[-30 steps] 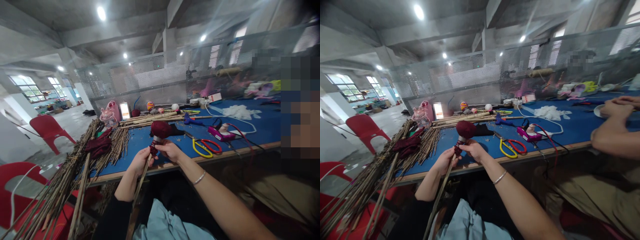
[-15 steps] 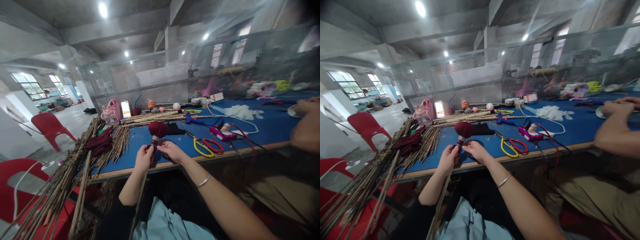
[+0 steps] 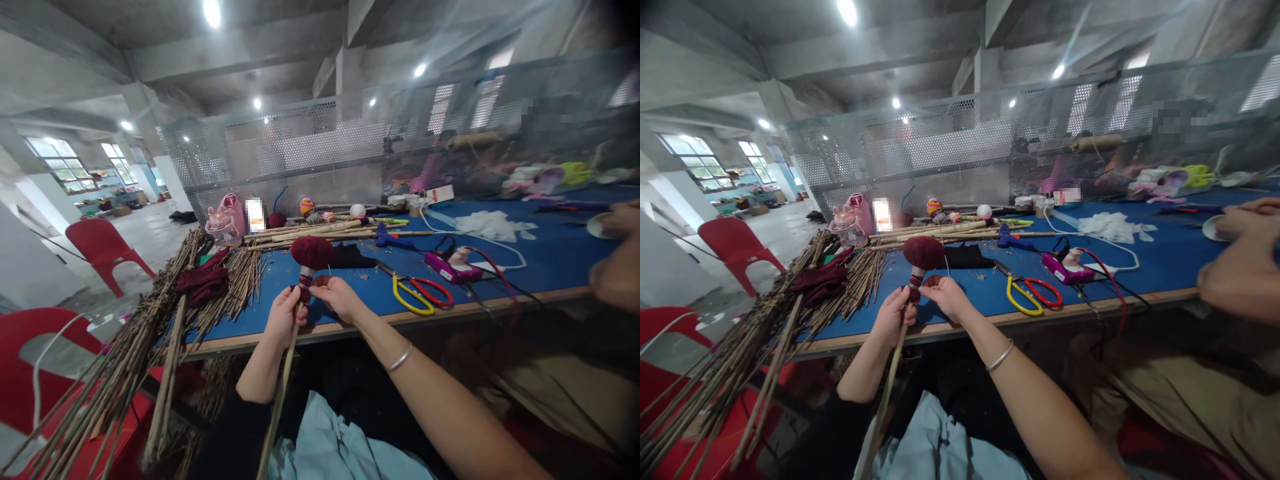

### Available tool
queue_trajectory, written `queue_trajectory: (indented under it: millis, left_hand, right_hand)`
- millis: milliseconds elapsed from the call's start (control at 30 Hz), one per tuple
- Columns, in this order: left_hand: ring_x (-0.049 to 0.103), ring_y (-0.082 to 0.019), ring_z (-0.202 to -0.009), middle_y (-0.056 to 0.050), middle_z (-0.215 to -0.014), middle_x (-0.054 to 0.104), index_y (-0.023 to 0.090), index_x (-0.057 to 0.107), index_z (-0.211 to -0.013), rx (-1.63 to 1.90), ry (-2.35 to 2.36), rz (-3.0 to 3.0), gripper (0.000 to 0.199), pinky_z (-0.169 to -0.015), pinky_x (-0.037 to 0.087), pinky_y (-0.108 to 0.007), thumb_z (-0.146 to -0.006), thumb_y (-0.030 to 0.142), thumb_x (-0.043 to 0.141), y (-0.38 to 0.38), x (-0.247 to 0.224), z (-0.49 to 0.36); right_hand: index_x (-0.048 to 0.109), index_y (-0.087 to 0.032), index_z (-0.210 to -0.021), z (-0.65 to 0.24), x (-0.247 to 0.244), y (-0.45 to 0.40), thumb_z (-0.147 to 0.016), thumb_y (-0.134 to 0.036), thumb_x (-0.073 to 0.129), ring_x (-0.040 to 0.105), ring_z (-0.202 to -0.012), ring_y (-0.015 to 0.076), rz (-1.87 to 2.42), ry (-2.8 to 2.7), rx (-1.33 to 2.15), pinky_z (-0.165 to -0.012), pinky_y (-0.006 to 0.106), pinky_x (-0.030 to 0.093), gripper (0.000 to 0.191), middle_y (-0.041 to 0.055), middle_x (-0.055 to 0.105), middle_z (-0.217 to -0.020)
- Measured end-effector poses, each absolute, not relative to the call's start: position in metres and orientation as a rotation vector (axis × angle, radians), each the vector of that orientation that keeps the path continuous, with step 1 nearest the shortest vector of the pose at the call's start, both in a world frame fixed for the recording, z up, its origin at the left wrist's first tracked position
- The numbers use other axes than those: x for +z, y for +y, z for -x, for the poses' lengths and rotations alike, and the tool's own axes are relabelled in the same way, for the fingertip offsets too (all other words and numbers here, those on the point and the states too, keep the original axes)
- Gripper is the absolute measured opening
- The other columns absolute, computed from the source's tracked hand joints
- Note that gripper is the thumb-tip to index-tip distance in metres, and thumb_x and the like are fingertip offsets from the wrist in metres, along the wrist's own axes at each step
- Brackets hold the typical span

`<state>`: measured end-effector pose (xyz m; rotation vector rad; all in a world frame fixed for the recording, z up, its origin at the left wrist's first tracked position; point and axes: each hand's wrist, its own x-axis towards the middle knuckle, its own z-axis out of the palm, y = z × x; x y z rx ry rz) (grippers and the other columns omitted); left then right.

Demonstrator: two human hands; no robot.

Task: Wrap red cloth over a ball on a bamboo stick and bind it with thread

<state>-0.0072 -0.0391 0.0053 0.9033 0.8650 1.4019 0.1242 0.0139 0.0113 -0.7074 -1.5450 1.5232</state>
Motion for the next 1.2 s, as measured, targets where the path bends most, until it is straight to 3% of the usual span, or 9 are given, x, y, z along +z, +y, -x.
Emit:
queue_trajectory:
  millis: [133,267,367,433,500,700,933,1200]
  left_hand:
    - [0.035,-0.002,-0.035,0.003,-0.059,0.052,0.016,0.048,-0.076,1.301,0.883,-0.904,0.039,-0.033,0.022,-0.014,-0.068,0.051,0.062,-0.035,0.006,0.016]
    - [0.046,-0.008,-0.037,0.000,-0.054,0.056,0.014,0.054,-0.077,1.255,1.006,-0.902,0.041,-0.036,0.033,-0.019,-0.072,0.054,0.056,-0.034,0.008,0.015]
    - [0.055,-0.011,-0.048,-0.003,-0.072,0.063,0.016,0.056,-0.094,1.421,1.198,-1.011,0.042,-0.042,0.039,-0.021,-0.072,0.052,0.058,-0.037,0.008,0.006]
    - [0.052,-0.008,-0.048,-0.003,-0.081,0.063,0.018,0.056,-0.098,1.501,1.253,-1.097,0.040,-0.042,0.037,-0.019,-0.069,0.046,0.064,-0.037,0.005,-0.002]
    - [0.045,-0.004,-0.043,-0.001,-0.078,0.060,0.018,0.056,-0.091,1.486,1.230,-1.111,0.035,-0.039,0.032,-0.016,-0.067,0.041,0.067,-0.036,0.002,-0.007]
    - [0.030,-0.001,-0.034,0.006,-0.060,0.046,0.017,0.046,-0.075,1.318,1.065,-1.000,0.035,-0.032,0.015,-0.013,-0.071,0.050,0.058,-0.031,0.006,0.003]
    - [0.026,0.001,-0.035,0.005,-0.062,0.045,0.016,0.046,-0.074,1.224,0.899,-0.922,0.037,-0.032,0.014,-0.012,-0.070,0.049,0.061,-0.037,0.014,0.015]
    - [0.028,0.001,-0.035,0.005,-0.060,0.046,0.016,0.046,-0.074,1.276,0.852,-0.872,0.037,-0.032,0.015,-0.012,-0.069,0.047,0.064,-0.035,0.008,0.015]
  right_hand:
    - [0.053,-0.016,-0.097,-0.121,0.017,0.014,-0.066,-0.037,0.066,0.015,-0.032,0.0033,0.617,-1.518,1.712,-0.036,0.021,0.009,0.039,-0.0133,0.027,-0.040]
    - [0.056,-0.013,-0.090,-0.121,0.024,0.012,-0.064,-0.033,0.068,0.025,-0.037,0.0037,0.680,-1.533,1.602,-0.040,0.021,0.018,0.035,-0.0088,0.041,-0.047]
    - [0.059,-0.012,-0.082,-0.122,0.024,0.010,-0.063,-0.033,0.068,0.037,-0.047,0.0068,0.715,-1.541,1.484,-0.047,0.022,0.028,0.030,-0.0031,0.052,-0.058]
    - [0.059,-0.011,-0.075,-0.124,0.022,0.010,-0.064,-0.036,0.067,0.042,-0.052,0.0092,0.733,-1.518,1.470,-0.050,0.023,0.031,0.028,-0.0009,0.053,-0.060]
    - [0.058,-0.011,-0.071,-0.127,0.018,0.012,-0.066,-0.038,0.065,0.042,-0.053,0.0095,0.743,-1.526,1.458,-0.050,0.023,0.031,0.028,-0.0007,0.052,-0.058]
    - [0.055,-0.014,-0.073,-0.141,0.005,0.018,-0.067,-0.041,0.066,0.025,-0.040,0.0042,0.776,-1.580,1.474,-0.041,0.020,0.019,0.029,-0.0090,0.036,-0.045]
    - [0.056,-0.014,-0.065,-0.140,0.006,0.009,-0.066,-0.039,0.067,0.023,-0.038,0.0035,0.712,-1.530,1.409,-0.040,0.021,0.017,0.027,-0.0093,0.032,-0.043]
    - [0.060,-0.013,-0.064,-0.135,0.014,-0.003,-0.070,-0.035,0.064,0.038,-0.050,0.0072,0.698,-1.713,1.232,-0.048,0.022,0.029,0.024,-0.0028,0.049,-0.054]
